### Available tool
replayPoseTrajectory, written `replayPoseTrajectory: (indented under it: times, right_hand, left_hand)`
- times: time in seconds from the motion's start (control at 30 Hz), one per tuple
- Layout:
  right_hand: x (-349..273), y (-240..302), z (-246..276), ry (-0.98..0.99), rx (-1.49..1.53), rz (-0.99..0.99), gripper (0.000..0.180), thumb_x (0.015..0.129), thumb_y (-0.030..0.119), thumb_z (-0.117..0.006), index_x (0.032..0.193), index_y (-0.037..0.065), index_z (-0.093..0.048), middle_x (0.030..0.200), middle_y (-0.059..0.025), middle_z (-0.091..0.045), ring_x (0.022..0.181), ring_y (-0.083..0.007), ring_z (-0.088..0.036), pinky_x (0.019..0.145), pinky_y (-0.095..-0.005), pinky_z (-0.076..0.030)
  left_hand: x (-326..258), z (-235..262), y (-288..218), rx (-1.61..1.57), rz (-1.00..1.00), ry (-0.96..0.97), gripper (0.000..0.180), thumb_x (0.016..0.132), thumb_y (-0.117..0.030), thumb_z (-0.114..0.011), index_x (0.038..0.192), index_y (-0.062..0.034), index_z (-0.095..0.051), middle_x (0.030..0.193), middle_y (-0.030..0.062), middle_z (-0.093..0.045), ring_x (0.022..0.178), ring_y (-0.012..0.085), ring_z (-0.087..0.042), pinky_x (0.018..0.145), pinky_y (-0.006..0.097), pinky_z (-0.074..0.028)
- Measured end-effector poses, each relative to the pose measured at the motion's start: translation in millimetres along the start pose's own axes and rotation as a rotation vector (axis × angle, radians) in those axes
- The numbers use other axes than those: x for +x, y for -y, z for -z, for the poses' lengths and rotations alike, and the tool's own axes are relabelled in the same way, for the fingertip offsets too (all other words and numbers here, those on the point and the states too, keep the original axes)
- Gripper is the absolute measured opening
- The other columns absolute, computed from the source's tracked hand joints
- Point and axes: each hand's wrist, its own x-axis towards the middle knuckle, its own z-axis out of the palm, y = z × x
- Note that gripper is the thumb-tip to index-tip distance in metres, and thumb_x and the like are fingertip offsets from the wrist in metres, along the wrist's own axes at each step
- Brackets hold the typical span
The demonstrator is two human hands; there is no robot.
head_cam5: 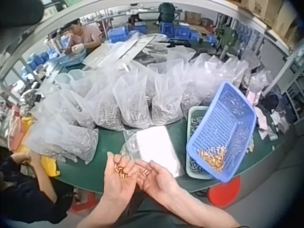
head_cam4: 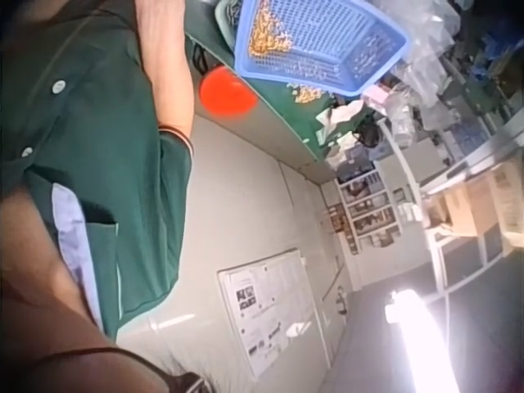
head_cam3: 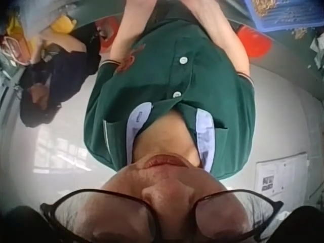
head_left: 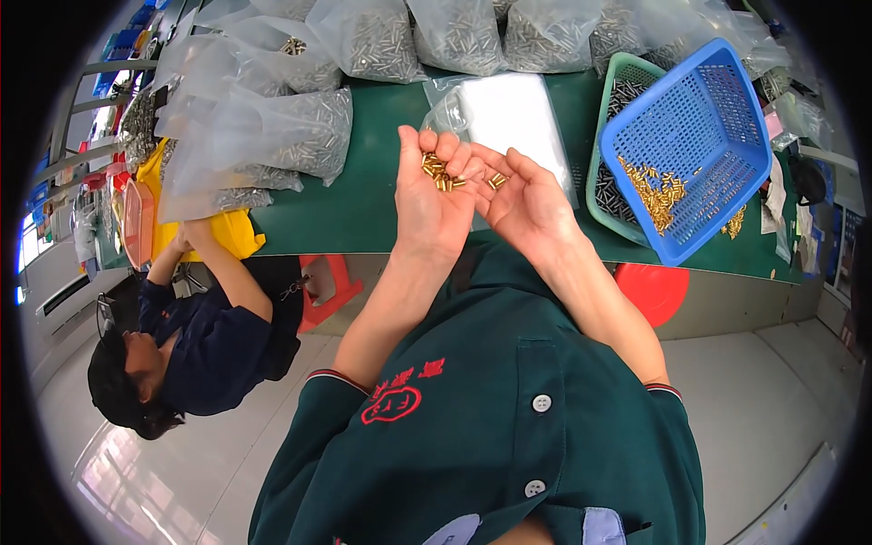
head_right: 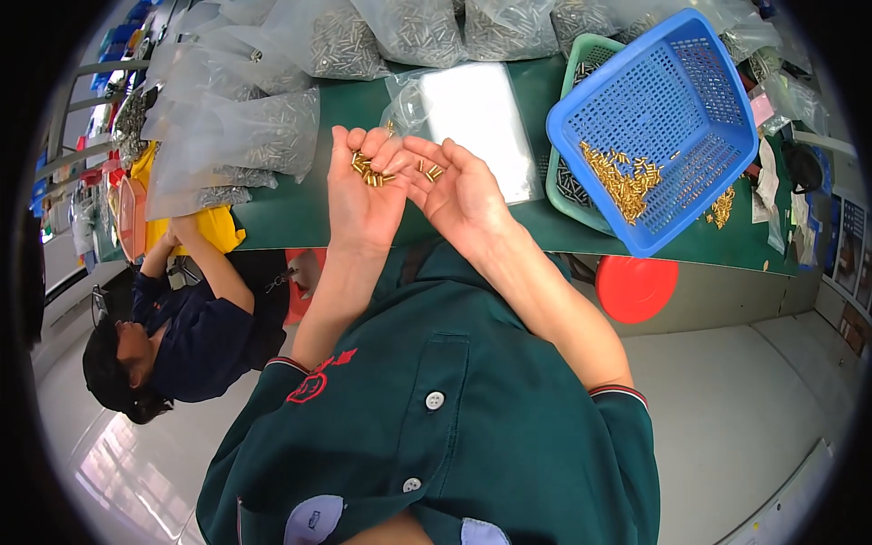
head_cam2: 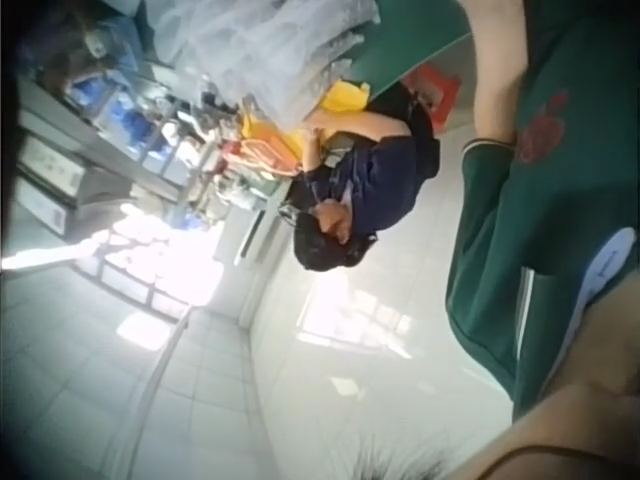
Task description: Sort small gold-colored metal components from a basket and place them into a plastic bag.
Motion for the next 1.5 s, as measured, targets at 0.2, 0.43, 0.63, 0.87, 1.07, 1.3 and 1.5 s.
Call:
replayPoseTrajectory:
  times: [0.2, 0.43, 0.63, 0.87, 1.07, 1.3, 1.5]
  right_hand:
    - [2.2, 4.6, -2.0, -0.003, 0.027, -0.014, 0.042, 0.094, 0.027, -0.025, 0.112, -0.006, -0.042, 0.108, -0.0163, -0.05, 0.095, -0.0221, -0.051, 0.087, -0.0344, -0.04]
    - [3.8, 8.2, 3.3, 0.033, 0.011, -0.007, 0.041, 0.093, 0.026, -0.025, 0.113, -0.006, -0.042, 0.108, -0.0166, -0.051, 0.097, -0.0236, -0.05, 0.088, -0.0346, -0.039]
    - [0.4, 11.8, 4.2, 0.011, -0.061, 0.014, 0.04, 0.093, 0.023, -0.025, 0.113, -0.006, -0.043, 0.107, -0.0157, -0.052, 0.098, -0.0245, -0.051, 0.089, -0.0374, -0.039]
    - [-3.8, 11.6, -2.6, -0.002, -0.038, 0.025, 0.035, 0.092, 0.018, -0.028, 0.106, -0.005, -0.05, 0.109, -0.0153, -0.053, 0.108, -0.0254, -0.048, 0.089, -0.0391, -0.041]
    - [-5.0, 11.4, 0.5, 0.053, -0.048, 0.064, 0.031, 0.091, 0.015, -0.029, 0.095, -0.005, -0.053, 0.113, -0.0114, -0.051, 0.112, -0.0249, -0.045, 0.09, -0.0404, -0.041]
    - [-4.4, 10.7, -0.6, 0.037, 0.005, 0.052, 0.037, 0.093, 0.02, -0.025, 0.107, -0.006, -0.048, 0.117, -0.0139, -0.049, 0.112, -0.0256, -0.045, 0.094, -0.0395, -0.037]
    - [-3.6, 14.9, 0.1, 0.164, 0.119, 0.002, 0.044, 0.094, 0.027, -0.023, 0.115, -0.008, -0.04, 0.123, -0.0185, -0.042, 0.11, -0.0249, -0.045, 0.097, -0.0354, -0.034]
  left_hand:
    - [0.9, 8.1, -7.8, -0.016, 0.06, 0.033, 0.033, 0.094, -0.031, -0.035, 0.07, -0.0089, -0.038, 0.062, -0.0001, -0.032, 0.052, 0.0099, -0.031, 0.047, 0.022, -0.028]
    - [-5.1, 4.1, -10.6, 0.299, 0.261, 0.055, 0.032, 0.094, -0.028, -0.032, 0.078, -0.0049, -0.047, 0.062, 0.0019, -0.039, 0.049, 0.009, -0.032, 0.045, 0.022, -0.028]
    - [-8.1, 4.9, -3.5, 0.459, 0.298, 0.123, 0.026, 0.091, -0.021, -0.038, 0.088, 0.0007, -0.053, 0.06, 0.0014, -0.04, 0.046, 0.0063, -0.031, 0.043, 0.02, -0.026]
    - [-10.6, 2.6, -1.1, 0.65, 0.307, 0.222, 0.033, 0.094, -0.021, -0.035, 0.11, 0.0036, -0.05, 0.059, -0.0016, -0.036, 0.046, 0.004, -0.029, 0.043, 0.019, -0.023]
    - [-10.4, 2.1, -3.6, 0.63, 0.318, 0.232, 0.034, 0.095, -0.023, -0.034, 0.111, 0.0036, -0.049, 0.058, -0.0017, -0.037, 0.046, 0.0049, -0.029, 0.043, 0.02, -0.023]
    - [-10.6, 4.9, -4.9, 0.586, 0.326, 0.254, 0.036, 0.095, -0.024, -0.031, 0.112, 0.0033, -0.048, 0.057, -0.0033, -0.033, 0.045, 0.0039, -0.026, 0.042, 0.018, -0.022]
    - [-8.2, 5.4, -17.4, 0.485, 0.264, 0.225, 0.035, 0.095, -0.023, -0.031, 0.111, 0.0033, -0.047, 0.058, -0.004, -0.032, 0.045, 0.0029, -0.024, 0.042, 0.017, -0.022]
